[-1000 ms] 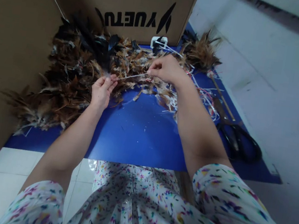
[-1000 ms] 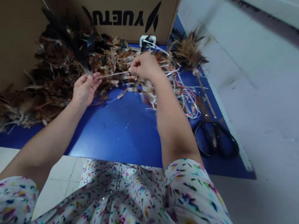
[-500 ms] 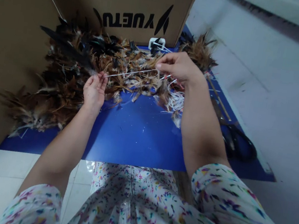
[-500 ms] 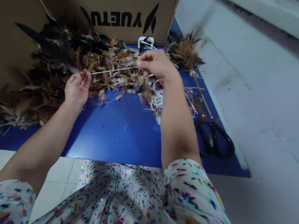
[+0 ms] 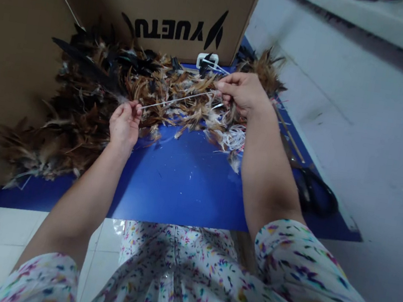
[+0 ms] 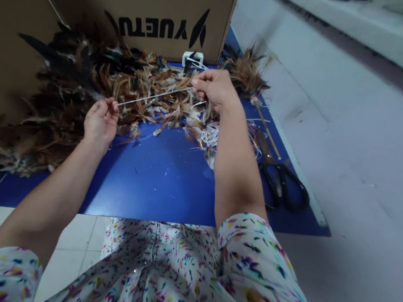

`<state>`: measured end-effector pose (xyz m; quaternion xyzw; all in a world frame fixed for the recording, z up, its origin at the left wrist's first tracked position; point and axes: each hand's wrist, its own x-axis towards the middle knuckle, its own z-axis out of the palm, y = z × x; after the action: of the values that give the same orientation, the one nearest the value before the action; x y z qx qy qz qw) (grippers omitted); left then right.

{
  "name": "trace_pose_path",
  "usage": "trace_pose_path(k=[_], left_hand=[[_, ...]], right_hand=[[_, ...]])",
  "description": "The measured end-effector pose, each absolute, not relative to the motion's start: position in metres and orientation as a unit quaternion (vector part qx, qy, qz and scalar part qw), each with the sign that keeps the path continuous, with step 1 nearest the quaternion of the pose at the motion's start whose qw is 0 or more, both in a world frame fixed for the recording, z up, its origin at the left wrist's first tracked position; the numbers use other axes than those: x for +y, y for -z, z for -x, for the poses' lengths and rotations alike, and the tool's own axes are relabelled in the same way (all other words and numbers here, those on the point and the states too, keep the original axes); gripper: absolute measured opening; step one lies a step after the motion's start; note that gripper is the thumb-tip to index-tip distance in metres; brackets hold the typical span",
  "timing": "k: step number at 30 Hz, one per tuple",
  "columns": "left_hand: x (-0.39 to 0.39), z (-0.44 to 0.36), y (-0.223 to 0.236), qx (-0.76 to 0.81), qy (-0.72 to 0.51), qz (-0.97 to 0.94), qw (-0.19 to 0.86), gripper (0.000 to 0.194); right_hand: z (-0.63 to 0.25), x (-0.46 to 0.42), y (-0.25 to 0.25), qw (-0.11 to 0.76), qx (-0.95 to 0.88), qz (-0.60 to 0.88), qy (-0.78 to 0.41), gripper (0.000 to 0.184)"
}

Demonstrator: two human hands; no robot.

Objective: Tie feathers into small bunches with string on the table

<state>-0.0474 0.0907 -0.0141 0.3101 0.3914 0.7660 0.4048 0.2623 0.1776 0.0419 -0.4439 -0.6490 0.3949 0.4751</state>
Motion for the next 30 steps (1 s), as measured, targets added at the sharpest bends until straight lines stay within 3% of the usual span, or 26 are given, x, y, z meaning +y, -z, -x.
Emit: trace_pose_path(k=[7, 17, 25, 30], left_hand=[[0.088, 0.042, 0.010, 0.391, -0.762, -0.296, 0.423, 0.023], [0.091, 0.046, 0.011, 0.399, -0.774, -0.277, 0.406, 0.020], [0.088, 0.038, 0.007, 0.415, -0.763, -0.278, 0.410, 0.024], [0.086, 0.040, 0.009, 0.419, -0.750, -0.313, 0.405, 0.024]], right_hand=[[-0.265, 0.183, -0.035, 0.462, -0.649, 0.491, -0.353, 0.012], [-0.268, 0.171, -0.043, 0.441, -0.667, 0.448, -0.399, 0.020], [-0.267, 0.176, -0.046, 0.486, -0.663, 0.469, -0.322, 0.018], [-0.264, 0.175, -0.051, 0.458, -0.700, 0.465, -0.290, 0.016]])
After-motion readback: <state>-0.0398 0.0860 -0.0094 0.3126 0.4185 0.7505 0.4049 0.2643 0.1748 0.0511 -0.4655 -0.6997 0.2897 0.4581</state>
